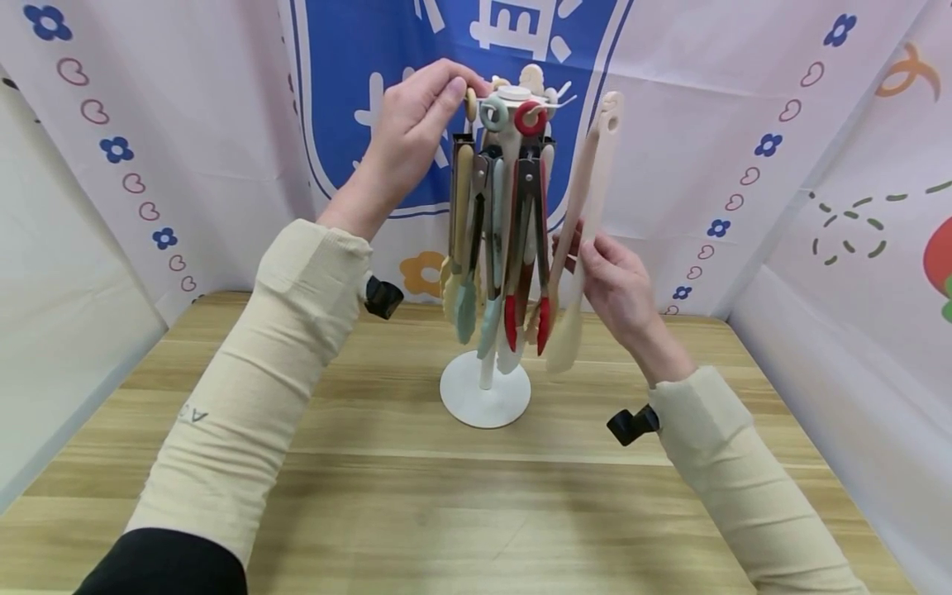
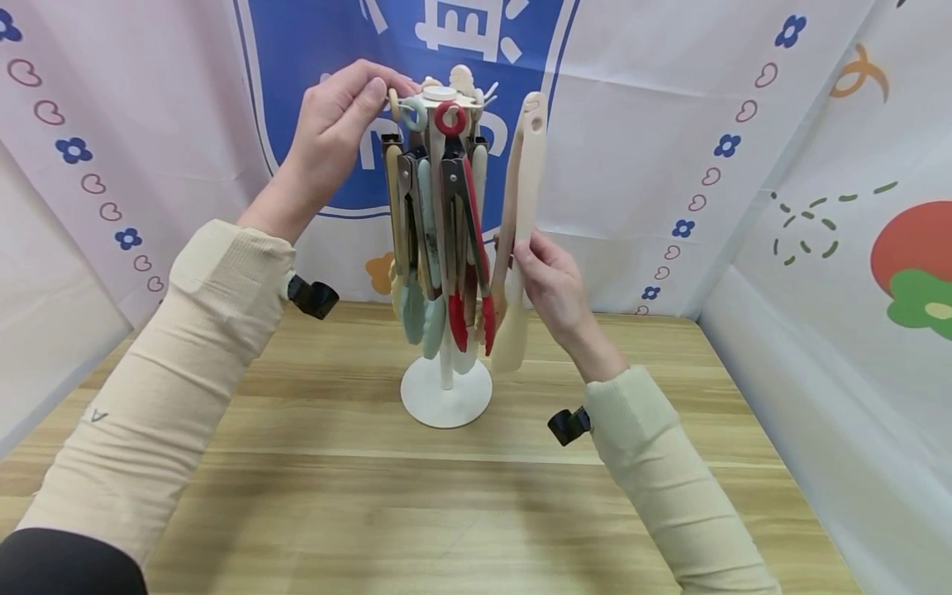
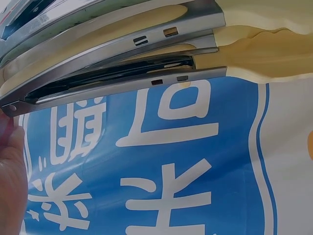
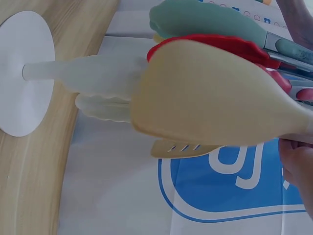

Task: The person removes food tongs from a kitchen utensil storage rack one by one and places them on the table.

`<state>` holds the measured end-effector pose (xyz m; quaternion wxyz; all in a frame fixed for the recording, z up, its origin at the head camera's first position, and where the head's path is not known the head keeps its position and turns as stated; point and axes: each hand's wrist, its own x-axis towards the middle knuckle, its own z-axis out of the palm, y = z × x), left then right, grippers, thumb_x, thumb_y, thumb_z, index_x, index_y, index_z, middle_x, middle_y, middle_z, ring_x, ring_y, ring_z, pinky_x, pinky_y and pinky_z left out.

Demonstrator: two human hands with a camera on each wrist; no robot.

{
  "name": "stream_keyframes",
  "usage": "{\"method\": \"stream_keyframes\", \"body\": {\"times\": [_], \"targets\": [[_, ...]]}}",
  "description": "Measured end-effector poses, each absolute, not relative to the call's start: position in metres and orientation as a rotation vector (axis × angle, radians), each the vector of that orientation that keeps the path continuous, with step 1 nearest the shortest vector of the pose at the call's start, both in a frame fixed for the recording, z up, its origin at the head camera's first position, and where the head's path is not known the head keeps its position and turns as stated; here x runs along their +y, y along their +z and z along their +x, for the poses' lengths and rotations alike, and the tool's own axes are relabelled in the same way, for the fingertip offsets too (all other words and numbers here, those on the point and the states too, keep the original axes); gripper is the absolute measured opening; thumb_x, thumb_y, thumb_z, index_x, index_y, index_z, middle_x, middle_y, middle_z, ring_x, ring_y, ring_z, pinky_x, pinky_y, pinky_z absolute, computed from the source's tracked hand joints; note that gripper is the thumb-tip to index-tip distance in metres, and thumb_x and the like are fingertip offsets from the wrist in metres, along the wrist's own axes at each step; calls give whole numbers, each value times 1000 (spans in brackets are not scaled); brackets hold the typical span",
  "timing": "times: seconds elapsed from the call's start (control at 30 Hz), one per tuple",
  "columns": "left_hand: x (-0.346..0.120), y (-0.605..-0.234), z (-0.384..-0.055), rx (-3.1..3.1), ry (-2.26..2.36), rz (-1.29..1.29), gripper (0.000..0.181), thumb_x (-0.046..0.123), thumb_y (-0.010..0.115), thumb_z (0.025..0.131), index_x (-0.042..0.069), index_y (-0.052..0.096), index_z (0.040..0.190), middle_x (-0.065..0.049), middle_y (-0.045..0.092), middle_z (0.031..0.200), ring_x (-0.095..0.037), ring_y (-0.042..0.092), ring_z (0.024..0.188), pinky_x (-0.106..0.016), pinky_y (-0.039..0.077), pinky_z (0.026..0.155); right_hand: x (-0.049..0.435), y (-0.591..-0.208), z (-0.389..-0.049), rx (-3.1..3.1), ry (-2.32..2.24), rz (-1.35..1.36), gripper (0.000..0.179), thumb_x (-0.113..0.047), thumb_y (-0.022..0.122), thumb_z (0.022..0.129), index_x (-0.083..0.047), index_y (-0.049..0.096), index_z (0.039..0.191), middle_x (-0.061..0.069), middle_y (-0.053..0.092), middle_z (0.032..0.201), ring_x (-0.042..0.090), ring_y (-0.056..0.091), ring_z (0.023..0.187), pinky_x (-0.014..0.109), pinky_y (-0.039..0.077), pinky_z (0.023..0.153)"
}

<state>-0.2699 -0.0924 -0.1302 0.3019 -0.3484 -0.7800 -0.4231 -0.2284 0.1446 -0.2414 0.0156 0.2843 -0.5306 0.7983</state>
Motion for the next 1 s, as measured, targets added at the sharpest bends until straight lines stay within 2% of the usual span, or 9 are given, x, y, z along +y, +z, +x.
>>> {"method": "stream_keyframes", "body": {"times": [0.1, 0.2, 0.3, 0.47, 0.67, 0.8, 0.9, 1.0], "targets": [[-93, -131, -271, -2052, -1112, -944, 28, 12, 36, 98, -1, 58, 109, -9, 58, 109, -10, 46, 104, -18, 32, 93, 148, -246, -230, -1643, 2465, 920, 29, 1, 34, 96, 4, 51, 119, 12, 53, 109, 20, 51, 102, 31, 38, 94], [-93, -132, -271, -2044, -1104, -954, 28, 12, 35, 98, -2, 58, 108, -8, 58, 108, -9, 46, 104, -18, 32, 93, 150, -249, -232, -1690, 2417, 927, 27, 1, 36, 95, -5, 57, 111, 9, 52, 108, 19, 49, 103, 28, 38, 93], [-93, -132, -271, -2039, -1110, -956, 28, 12, 35, 98, -1, 58, 108, -8, 58, 109, -9, 46, 103, -18, 32, 92, 154, -252, -234, -1762, 2362, 876, 29, 1, 37, 95, 3, 50, 121, 9, 51, 110, 18, 47, 104, 26, 38, 93], [-93, -132, -271, -2042, -1121, -952, 28, 12, 36, 98, -1, 58, 108, -8, 58, 109, -10, 46, 104, -18, 32, 93, 162, -258, -236, -1900, 2250, 774, 43, -2, 41, 95, 15, 29, 133, 10, 49, 111, 17, 46, 104, 23, 39, 91], [-93, -131, -270, -2058, -1113, -941, 29, 13, 35, 99, -1, 58, 108, -7, 57, 110, -7, 45, 104, -17, 32, 93, 172, -261, -239, -2080, 2081, 624, 46, -9, 45, 95, 8, 31, 136, 3, 51, 108, 17, 47, 105, 22, 38, 93], [-93, -131, -269, -2061, -1112, -934, 29, 13, 35, 99, -1, 58, 108, -7, 57, 109, -7, 45, 104, -18, 32, 93, 177, -264, -242, -2225, 1933, 478, 48, -17, 49, 94, 4, 36, 135, 0, 52, 107, 14, 48, 101, 30, 36, 97], [-93, -132, -270, -2059, -1112, -934, 29, 13, 35, 99, -1, 58, 108, -7, 57, 109, -7, 45, 104, -18, 32, 93, 180, -268, -244, -2277, 1868, 395, 48, -20, 51, 94, 2, 38, 135, 3, 52, 109, 11, 49, 99, 38, 35, 99], [-92, -132, -270, -2048, -1111, -944, 29, 13, 35, 99, -2, 58, 108, -8, 57, 109, -8, 46, 104, -18, 32, 93, 183, -270, -244, -2321, 1805, 333, 49, -22, 52, 93, 1, 39, 135, 7, 52, 113, 10, 49, 98, 37, 36, 97]]}}
